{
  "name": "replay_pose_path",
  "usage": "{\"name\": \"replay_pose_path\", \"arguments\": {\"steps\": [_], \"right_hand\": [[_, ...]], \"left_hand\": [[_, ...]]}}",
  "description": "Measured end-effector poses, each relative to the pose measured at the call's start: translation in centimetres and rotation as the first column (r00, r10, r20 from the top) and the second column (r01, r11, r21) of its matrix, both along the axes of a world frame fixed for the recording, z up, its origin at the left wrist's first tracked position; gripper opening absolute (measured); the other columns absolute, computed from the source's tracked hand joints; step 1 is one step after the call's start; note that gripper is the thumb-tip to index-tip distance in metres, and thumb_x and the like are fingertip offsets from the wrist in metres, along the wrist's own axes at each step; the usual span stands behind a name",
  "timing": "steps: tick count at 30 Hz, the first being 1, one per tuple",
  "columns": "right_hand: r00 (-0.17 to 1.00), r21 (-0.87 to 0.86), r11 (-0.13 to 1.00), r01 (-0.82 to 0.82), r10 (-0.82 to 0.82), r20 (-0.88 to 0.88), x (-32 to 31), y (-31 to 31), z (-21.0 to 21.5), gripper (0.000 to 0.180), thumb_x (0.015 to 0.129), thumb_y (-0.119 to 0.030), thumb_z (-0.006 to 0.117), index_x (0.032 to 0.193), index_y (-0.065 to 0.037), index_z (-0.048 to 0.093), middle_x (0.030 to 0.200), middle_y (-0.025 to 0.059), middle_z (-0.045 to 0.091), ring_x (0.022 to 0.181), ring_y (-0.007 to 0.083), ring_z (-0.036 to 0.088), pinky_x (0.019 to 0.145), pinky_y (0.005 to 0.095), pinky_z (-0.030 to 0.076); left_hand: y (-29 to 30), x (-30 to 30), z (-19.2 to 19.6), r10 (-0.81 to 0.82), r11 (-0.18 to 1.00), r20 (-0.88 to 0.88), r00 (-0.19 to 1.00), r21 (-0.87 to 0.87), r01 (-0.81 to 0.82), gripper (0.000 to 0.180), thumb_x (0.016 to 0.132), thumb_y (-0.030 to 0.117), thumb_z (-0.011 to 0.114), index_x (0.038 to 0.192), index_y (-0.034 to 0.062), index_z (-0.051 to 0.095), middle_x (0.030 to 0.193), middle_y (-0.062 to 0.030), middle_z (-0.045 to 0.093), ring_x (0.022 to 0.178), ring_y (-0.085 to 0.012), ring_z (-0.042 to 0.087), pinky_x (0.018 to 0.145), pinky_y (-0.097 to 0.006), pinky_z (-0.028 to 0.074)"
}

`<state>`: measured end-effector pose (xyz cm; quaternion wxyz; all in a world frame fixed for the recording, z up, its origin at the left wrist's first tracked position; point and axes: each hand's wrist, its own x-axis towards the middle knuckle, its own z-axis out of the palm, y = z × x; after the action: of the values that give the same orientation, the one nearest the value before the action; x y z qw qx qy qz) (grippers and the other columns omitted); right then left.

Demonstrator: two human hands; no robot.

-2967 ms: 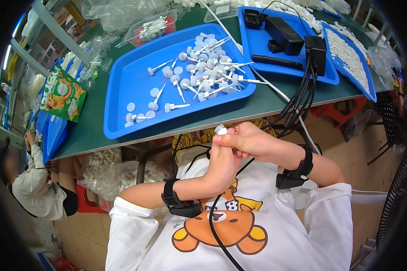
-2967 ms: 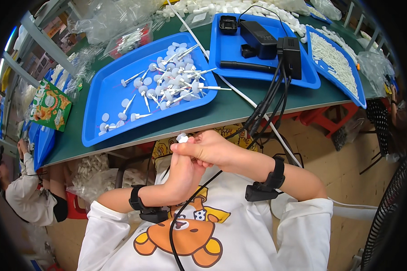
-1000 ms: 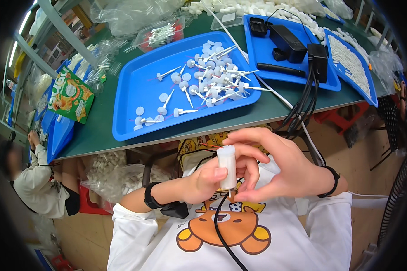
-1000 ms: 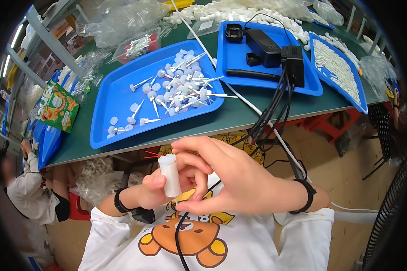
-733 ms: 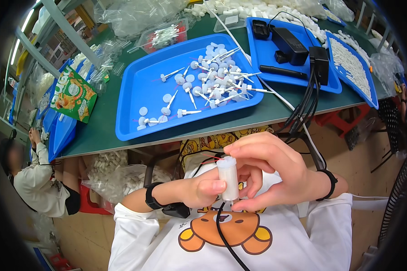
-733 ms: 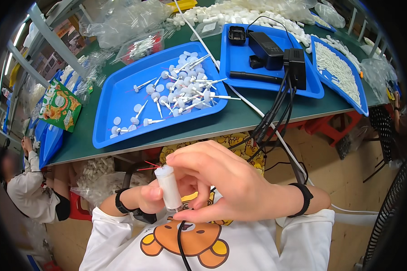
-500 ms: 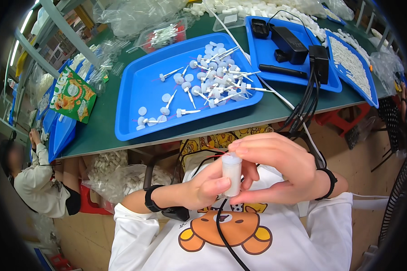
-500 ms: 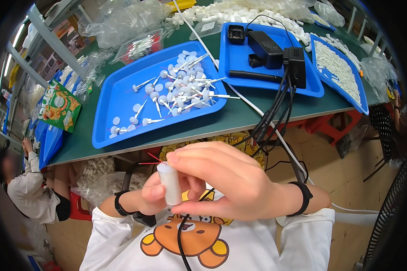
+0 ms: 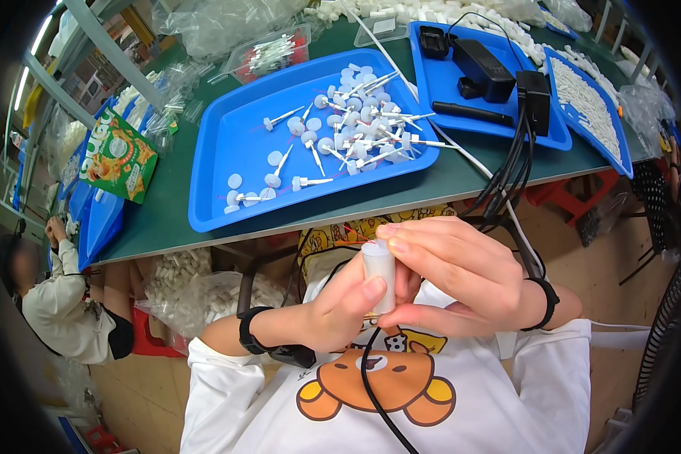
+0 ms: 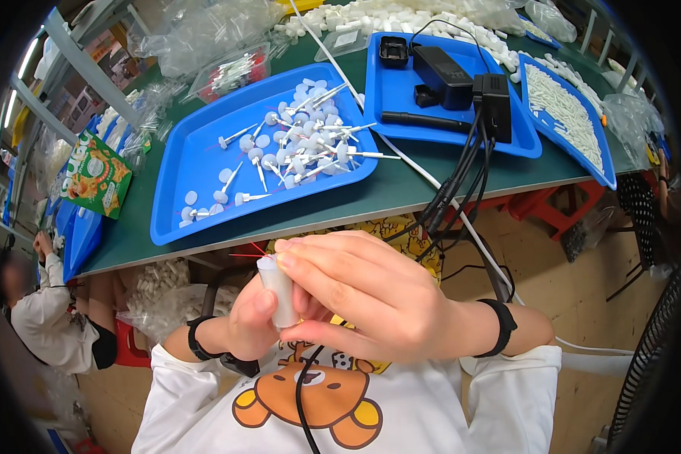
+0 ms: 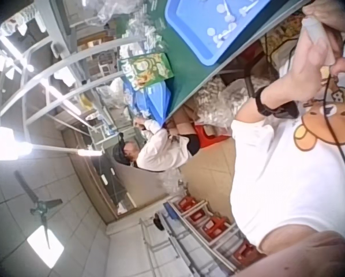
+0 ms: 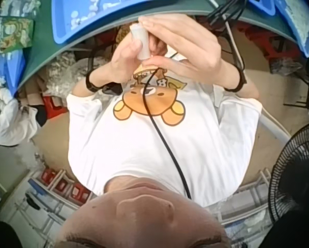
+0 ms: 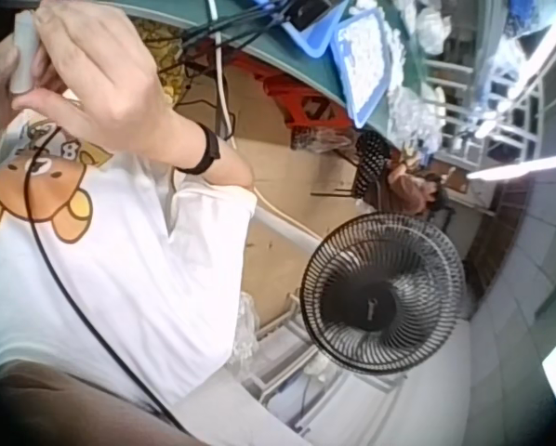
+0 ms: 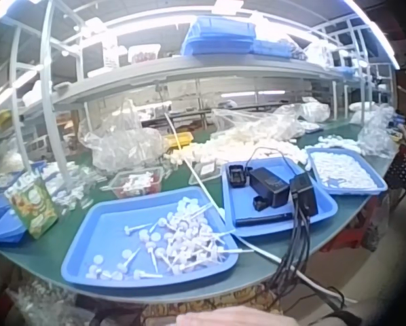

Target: The person repeatedly picks up small white plastic components and thin sticks from blue trays, inserts the sticks into the components, and places the assembled units back into a tray. The person handles the items one at a time throughout the clip.

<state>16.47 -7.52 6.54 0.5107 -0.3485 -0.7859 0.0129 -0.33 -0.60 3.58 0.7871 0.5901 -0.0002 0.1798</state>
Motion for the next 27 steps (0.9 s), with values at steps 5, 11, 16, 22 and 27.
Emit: {"name": "replay_pose_path", "arguments": {"steps": [5, 11, 16, 22, 27], "right_hand": [[1.000, -0.091, 0.996, 0.007, -0.009, -0.018, 0.4, 0.2, -0.2, 0.059, 0.060, -0.019, 0.081, 0.107, 0.008, 0.057, 0.103, 0.0187, 0.061, 0.092, 0.0321, 0.061, 0.079, 0.0366, 0.050], [0.992, -0.278, 0.958, -0.069, 0.038, -0.117, 0.6, 0.4, 0.1, 0.070, 0.060, -0.020, 0.083, 0.117, 0.004, 0.051, 0.109, 0.0160, 0.057, 0.099, 0.0310, 0.056, 0.085, 0.0374, 0.046], [0.993, -0.237, 0.967, -0.095, 0.076, -0.090, 0.6, 0.7, -0.6, 0.070, 0.059, -0.019, 0.083, 0.117, 0.004, 0.051, 0.112, 0.0162, 0.056, 0.102, 0.0319, 0.055, 0.087, 0.0385, 0.045], [0.997, -0.211, 0.975, -0.069, 0.059, -0.052, 0.3, 0.9, -1.2, 0.069, 0.059, -0.017, 0.082, 0.116, 0.003, 0.051, 0.114, 0.0163, 0.056, 0.105, 0.0318, 0.055, 0.089, 0.0397, 0.044], [0.997, -0.241, 0.968, -0.067, 0.054, -0.061, 0.0, 0.8, -1.6, 0.070, 0.056, -0.013, 0.084, 0.117, 0.003, 0.051, 0.117, 0.0174, 0.056, 0.106, 0.0314, 0.055, 0.091, 0.0397, 0.044]], "left_hand": [[-0.1, 0.6, -0.8, 0.022, 0.992, 0.015, 1.000, -0.123, -0.020, 0.042, 0.089, 0.049, 0.037, 0.090, 0.0079, 0.042, 0.084, -0.0045, 0.042, 0.076, -0.0126, 0.040, 0.069, -0.027, 0.035], [0.5, 0.8, -0.3, 0.049, 0.996, 0.025, 0.999, -0.080, -0.047, 0.042, 0.088, 0.049, 0.040, 0.090, 0.0077, 0.043, 0.084, -0.0041, 0.042, 0.076, -0.0128, 0.042, 0.070, -0.027, 0.036], [0.5, 0.6, 0.3, -0.005, 0.982, -0.039, 0.999, -0.190, -0.002, 0.041, 0.086, 0.047, 0.041, 0.090, 0.0066, 0.044, 0.082, -0.0041, 0.043, 0.075, -0.0131, 0.044, 0.070, -0.027, 0.037], [0.4, 0.8, -0.2, -0.037, 0.909, 0.027, 0.999, -0.415, 0.045, 0.041, 0.089, 0.047, 0.034, 0.084, 0.0070, 0.043, 0.072, -0.0024, 0.042, 0.067, -0.0126, 0.042, 0.066, -0.026, 0.037], [0.5, 1.1, -0.5, -0.031, 0.877, 0.039, 0.999, -0.478, 0.046, 0.041, 0.091, 0.045, 0.032, 0.075, 0.0085, 0.040, 0.061, 0.0003, 0.038, 0.060, -0.0115, 0.038, 0.062, -0.027, 0.035]]}}
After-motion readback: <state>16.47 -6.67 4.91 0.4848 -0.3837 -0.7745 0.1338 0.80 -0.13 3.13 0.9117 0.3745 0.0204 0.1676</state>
